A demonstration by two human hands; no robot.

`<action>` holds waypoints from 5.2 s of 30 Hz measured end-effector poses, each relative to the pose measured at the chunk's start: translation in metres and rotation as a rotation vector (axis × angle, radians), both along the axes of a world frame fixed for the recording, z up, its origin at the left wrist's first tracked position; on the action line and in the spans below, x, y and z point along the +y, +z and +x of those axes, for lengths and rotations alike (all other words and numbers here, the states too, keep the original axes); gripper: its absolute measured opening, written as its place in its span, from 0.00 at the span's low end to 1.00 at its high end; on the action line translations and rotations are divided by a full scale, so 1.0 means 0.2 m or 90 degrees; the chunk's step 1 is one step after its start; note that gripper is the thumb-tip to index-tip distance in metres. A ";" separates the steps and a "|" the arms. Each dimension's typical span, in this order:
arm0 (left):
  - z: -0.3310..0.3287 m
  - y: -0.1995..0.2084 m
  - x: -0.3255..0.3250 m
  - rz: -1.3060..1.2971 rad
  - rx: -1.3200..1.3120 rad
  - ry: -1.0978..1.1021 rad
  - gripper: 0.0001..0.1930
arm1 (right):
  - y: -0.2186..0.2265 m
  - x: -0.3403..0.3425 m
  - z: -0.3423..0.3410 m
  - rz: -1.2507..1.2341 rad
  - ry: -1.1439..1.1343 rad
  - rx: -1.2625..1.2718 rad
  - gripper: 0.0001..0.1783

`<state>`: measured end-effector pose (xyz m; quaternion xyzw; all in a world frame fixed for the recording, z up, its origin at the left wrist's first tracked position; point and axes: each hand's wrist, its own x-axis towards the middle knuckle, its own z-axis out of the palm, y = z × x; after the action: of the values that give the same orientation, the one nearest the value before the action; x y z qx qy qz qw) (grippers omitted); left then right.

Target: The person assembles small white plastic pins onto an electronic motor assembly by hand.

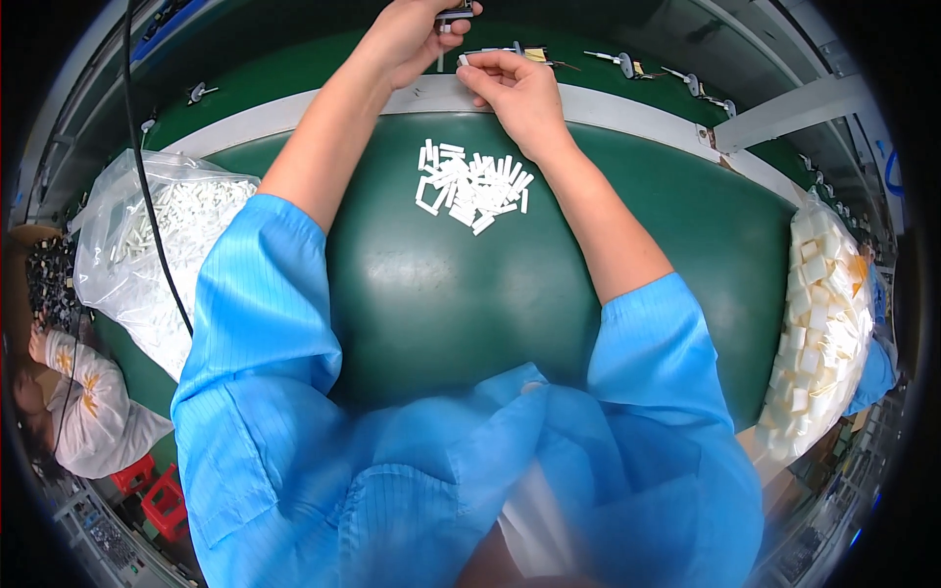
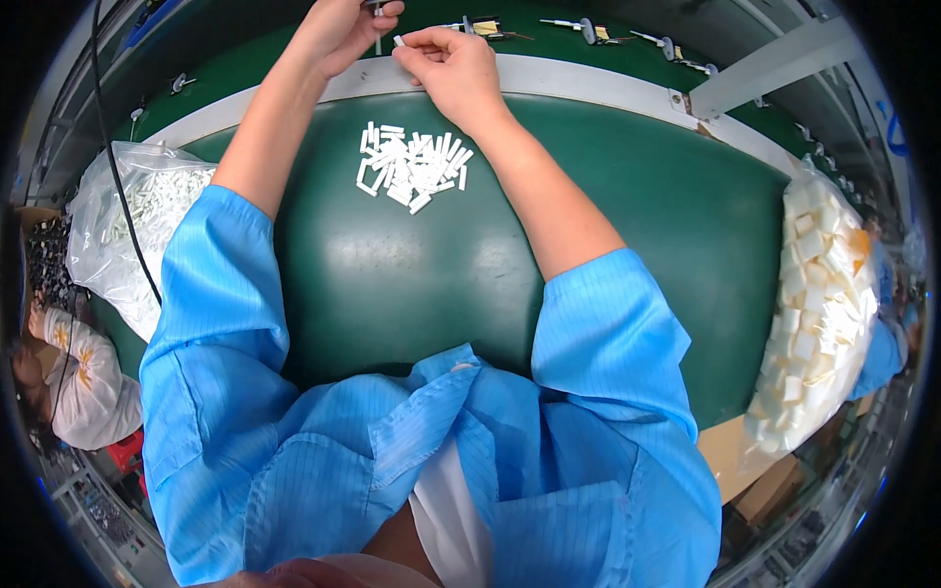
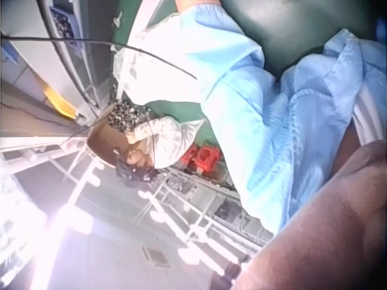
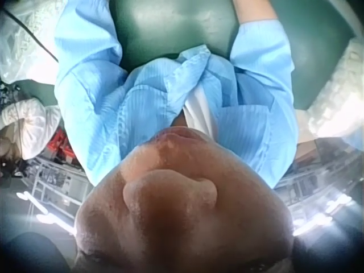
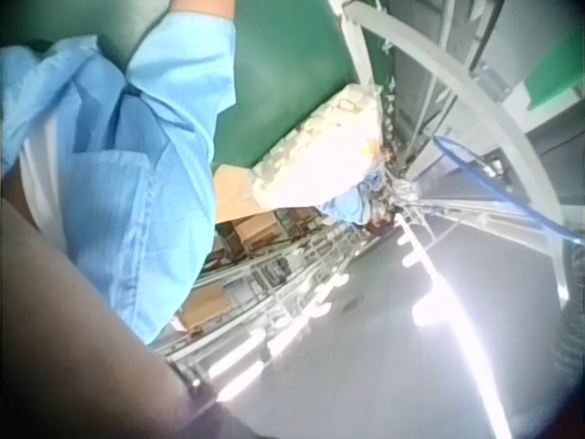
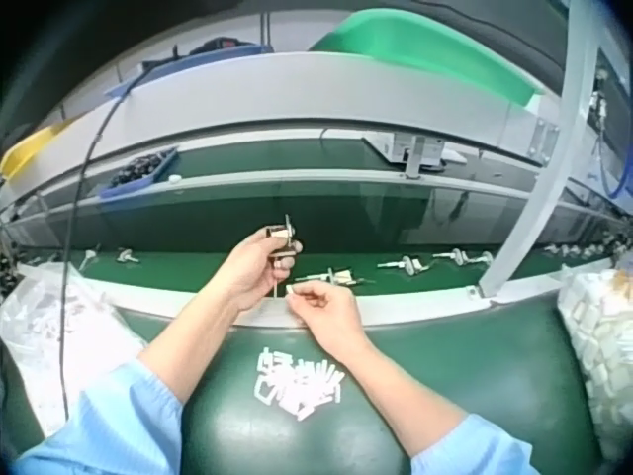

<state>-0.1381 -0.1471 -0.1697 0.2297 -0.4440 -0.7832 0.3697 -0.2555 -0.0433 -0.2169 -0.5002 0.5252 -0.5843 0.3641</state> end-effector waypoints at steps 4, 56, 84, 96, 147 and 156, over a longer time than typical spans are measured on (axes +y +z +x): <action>-0.05 -0.15 0.01 0.138 0.182 0.094 0.05 | -0.01 0.00 -0.02 0.002 0.000 0.035 0.12; -0.12 -0.17 0.25 0.003 0.083 0.225 0.11 | 0.08 0.02 -0.05 -0.091 -0.139 0.146 0.09; -0.09 -0.13 -0.20 -0.752 -0.570 0.134 0.12 | -0.03 -0.09 -0.66 0.043 -0.290 0.605 0.14; -0.08 -0.17 -0.11 -0.730 -0.437 0.141 0.23 | 0.08 -0.15 -0.48 -0.129 -0.312 0.564 0.16; 0.27 0.02 -0.37 -0.375 -0.283 -0.008 0.15 | 0.24 0.23 0.03 0.065 0.181 0.670 0.08; -0.09 -0.39 -0.05 0.027 0.174 0.109 0.14 | 0.20 0.22 0.15 -0.148 0.105 0.827 0.02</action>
<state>-0.1561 -0.1573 -0.2478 0.1655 -0.3517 -0.7821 0.4871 -0.2264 0.0013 -0.1773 -0.8251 0.5317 -0.1873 -0.0392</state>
